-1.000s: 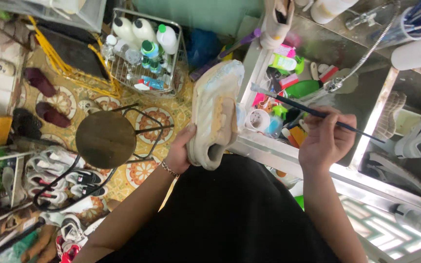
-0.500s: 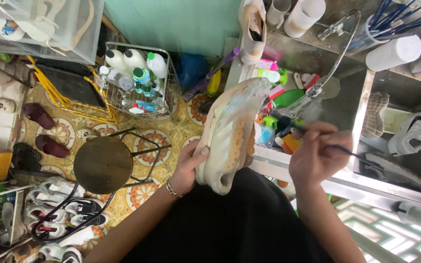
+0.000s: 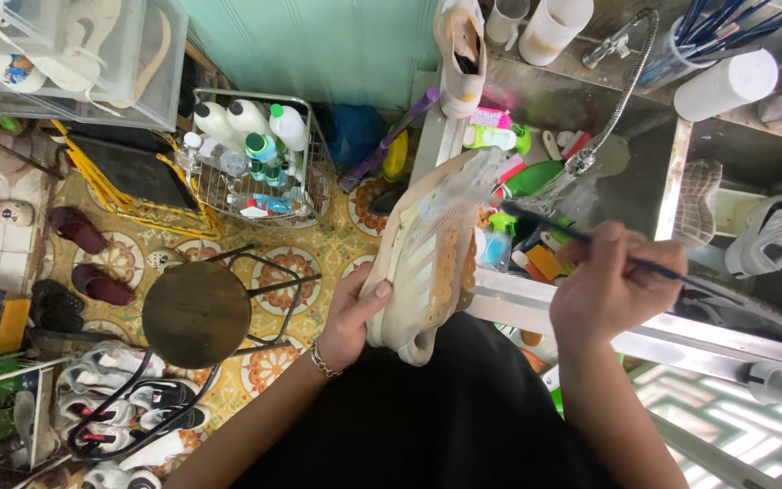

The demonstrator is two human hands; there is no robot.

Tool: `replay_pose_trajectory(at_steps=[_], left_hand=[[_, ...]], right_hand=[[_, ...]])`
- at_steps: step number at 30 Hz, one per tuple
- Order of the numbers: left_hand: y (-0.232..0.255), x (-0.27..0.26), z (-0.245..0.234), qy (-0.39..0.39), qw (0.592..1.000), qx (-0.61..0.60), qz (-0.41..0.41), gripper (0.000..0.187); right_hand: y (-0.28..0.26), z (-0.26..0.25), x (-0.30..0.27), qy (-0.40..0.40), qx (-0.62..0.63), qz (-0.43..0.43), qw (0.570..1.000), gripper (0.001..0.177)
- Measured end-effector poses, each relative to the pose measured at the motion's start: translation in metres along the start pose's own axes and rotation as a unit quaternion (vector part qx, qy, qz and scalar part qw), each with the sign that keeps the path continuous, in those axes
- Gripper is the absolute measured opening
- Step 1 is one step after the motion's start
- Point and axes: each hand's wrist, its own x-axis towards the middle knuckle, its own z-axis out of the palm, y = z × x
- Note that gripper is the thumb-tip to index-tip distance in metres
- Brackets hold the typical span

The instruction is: The person cleans a white sneaker at a double-basin sink. They use a brush to scrub the shoe's exterior and sole, rinse it under running water, and then use a smaller brush to clean the interior and sole details.

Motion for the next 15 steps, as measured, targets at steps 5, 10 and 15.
replay_pose_trajectory(at_steps=[5, 10, 15], left_hand=[[0.007, -0.004, 0.004, 0.000, 1.000, 0.007, 0.017, 0.042], [0.021, -0.006, 0.008, 0.007, 0.999, 0.024, 0.020, 0.038], [0.041, -0.006, 0.017, 0.016, 0.999, -0.019, -0.036, 0.043]], right_hand=[[-0.005, -0.005, -0.003, -0.034, -0.029, -0.023, 0.999, 0.038], [-0.018, 0.002, -0.012, -0.151, -0.036, -0.071, 0.985, 0.047], [-0.022, 0.001, -0.009, -0.101, -0.066, -0.041, 0.992, 0.044]])
